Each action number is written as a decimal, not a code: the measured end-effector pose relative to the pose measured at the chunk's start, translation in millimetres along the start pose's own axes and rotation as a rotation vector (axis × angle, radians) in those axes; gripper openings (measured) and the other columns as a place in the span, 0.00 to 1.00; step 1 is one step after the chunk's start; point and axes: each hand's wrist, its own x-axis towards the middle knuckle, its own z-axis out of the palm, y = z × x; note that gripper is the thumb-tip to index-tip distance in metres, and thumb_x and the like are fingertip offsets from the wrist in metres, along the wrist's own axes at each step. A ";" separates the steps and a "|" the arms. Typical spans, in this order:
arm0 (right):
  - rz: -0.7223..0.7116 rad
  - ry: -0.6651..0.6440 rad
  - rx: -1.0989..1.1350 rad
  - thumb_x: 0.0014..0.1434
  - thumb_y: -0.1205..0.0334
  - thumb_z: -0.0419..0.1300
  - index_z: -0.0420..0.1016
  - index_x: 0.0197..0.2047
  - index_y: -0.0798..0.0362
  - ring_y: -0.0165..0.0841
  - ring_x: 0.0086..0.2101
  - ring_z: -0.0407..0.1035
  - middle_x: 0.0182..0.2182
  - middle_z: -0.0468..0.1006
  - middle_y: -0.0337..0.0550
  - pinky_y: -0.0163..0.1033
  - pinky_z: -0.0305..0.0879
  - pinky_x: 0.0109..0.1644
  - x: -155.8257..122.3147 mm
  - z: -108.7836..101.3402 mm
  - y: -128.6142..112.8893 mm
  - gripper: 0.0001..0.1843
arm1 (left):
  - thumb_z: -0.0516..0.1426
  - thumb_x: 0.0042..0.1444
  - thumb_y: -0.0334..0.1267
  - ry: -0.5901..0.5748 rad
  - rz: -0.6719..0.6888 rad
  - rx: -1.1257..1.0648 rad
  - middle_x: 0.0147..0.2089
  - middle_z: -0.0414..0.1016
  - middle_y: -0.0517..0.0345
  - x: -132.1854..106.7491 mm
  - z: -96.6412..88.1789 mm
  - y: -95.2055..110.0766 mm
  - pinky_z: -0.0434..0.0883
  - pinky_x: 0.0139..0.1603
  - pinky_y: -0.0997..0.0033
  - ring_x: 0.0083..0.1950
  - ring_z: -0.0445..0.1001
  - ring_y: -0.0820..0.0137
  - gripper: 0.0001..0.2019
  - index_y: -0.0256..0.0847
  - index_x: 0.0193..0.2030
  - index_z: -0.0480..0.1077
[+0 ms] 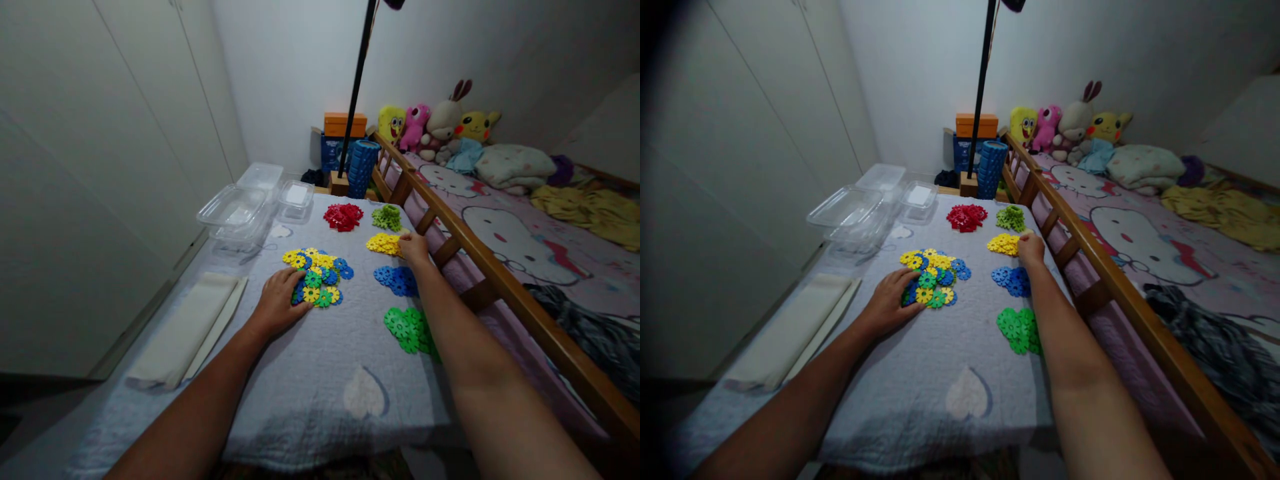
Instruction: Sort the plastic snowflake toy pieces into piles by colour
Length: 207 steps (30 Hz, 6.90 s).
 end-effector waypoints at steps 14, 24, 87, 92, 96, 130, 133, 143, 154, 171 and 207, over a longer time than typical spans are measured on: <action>-0.588 -0.493 -0.098 0.61 0.68 0.60 0.81 0.48 0.55 0.38 0.48 0.72 0.47 0.81 0.50 0.41 0.64 0.56 -137.1 3.8 -91.9 0.13 | 0.65 0.53 0.46 0.006 0.014 0.013 0.66 0.68 0.43 0.8 -0.8 0.7 0.64 0.68 0.44 0.67 0.66 0.49 0.31 0.42 0.63 0.67; -0.597 -0.379 -0.404 0.64 0.64 0.61 0.80 0.47 0.54 0.43 0.49 0.68 0.48 0.78 0.53 0.42 0.63 0.54 -155.7 19.3 -82.9 0.10 | 0.66 0.52 0.45 0.012 0.011 0.005 0.66 0.68 0.46 1.3 -0.2 0.8 0.64 0.68 0.45 0.66 0.66 0.50 0.31 0.45 0.63 0.67; -0.629 -0.360 -0.199 0.65 0.61 0.61 0.77 0.53 0.50 0.45 0.53 0.63 0.52 0.75 0.51 0.48 0.60 0.58 -179.3 25.3 -74.4 0.13 | 0.66 0.54 0.47 0.011 0.018 0.039 0.67 0.67 0.45 1.1 4.6 -5.8 0.64 0.69 0.44 0.67 0.66 0.49 0.32 0.44 0.64 0.65; -0.623 -0.356 -0.193 0.64 0.62 0.61 0.78 0.47 0.52 0.45 0.52 0.64 0.49 0.75 0.51 0.48 0.61 0.55 -179.4 24.4 -75.6 0.09 | 0.66 0.53 0.47 0.013 0.015 0.033 0.66 0.67 0.43 1.6 5.0 -5.4 0.64 0.69 0.44 0.67 0.66 0.49 0.32 0.43 0.64 0.66; -0.616 -0.362 -0.197 0.64 0.62 0.61 0.77 0.44 0.52 0.44 0.51 0.64 0.48 0.76 0.51 0.47 0.61 0.56 -179.5 22.9 -74.1 0.07 | 0.66 0.53 0.47 0.011 0.011 0.033 0.67 0.67 0.43 1.7 4.7 -5.0 0.64 0.69 0.44 0.68 0.66 0.49 0.32 0.43 0.64 0.66; -0.840 -0.324 0.141 0.56 0.76 0.54 0.73 0.58 0.51 0.42 0.57 0.65 0.54 0.70 0.52 0.50 0.66 0.64 -188.4 20.2 -85.7 0.27 | 0.66 0.52 0.46 0.029 0.004 0.012 0.66 0.68 0.45 0.9 4.8 -3.3 0.64 0.68 0.44 0.67 0.66 0.49 0.32 0.45 0.64 0.67; -0.859 -0.303 0.173 0.57 0.75 0.54 0.74 0.57 0.51 0.42 0.57 0.65 0.54 0.71 0.52 0.50 0.66 0.65 -187.6 20.8 -84.6 0.26 | 0.66 0.52 0.46 0.025 0.007 0.016 0.66 0.68 0.45 1.1 3.8 -2.2 0.64 0.68 0.43 0.67 0.66 0.49 0.32 0.45 0.64 0.66; -0.776 -0.209 0.179 0.57 0.76 0.53 0.76 0.55 0.51 0.42 0.55 0.67 0.53 0.71 0.52 0.48 0.68 0.63 -185.9 14.1 -85.6 0.25 | 0.66 0.53 0.47 0.028 0.012 0.028 0.67 0.67 0.45 1.2 5.0 -2.9 0.64 0.68 0.44 0.68 0.66 0.49 0.32 0.46 0.64 0.66; -0.762 -0.199 0.142 0.56 0.77 0.52 0.77 0.55 0.51 0.41 0.54 0.67 0.53 0.71 0.52 0.48 0.68 0.62 -186.1 15.0 -85.5 0.26 | 0.66 0.53 0.47 0.030 0.015 0.018 0.67 0.67 0.46 1.1 3.2 -2.1 0.64 0.68 0.44 0.67 0.66 0.49 0.31 0.47 0.63 0.67; -0.699 -0.065 0.273 0.63 0.69 0.53 0.76 0.50 0.50 0.42 0.54 0.68 0.50 0.70 0.52 0.47 0.70 0.59 -182.9 15.0 -80.0 0.15 | 0.66 0.53 0.47 0.026 0.012 0.023 0.67 0.67 0.44 1.5 5.0 -3.2 0.64 0.68 0.43 0.68 0.66 0.48 0.32 0.45 0.64 0.67; -0.183 -0.421 0.528 0.57 0.51 0.58 0.71 0.32 0.51 0.29 0.22 0.69 0.22 0.72 0.34 0.33 0.61 0.26 -130.8 -4.4 -80.2 0.12 | 0.66 0.52 0.48 0.025 -0.031 0.037 0.67 0.68 0.43 1.0 5.9 2.2 0.65 0.68 0.43 0.68 0.66 0.48 0.33 0.42 0.64 0.68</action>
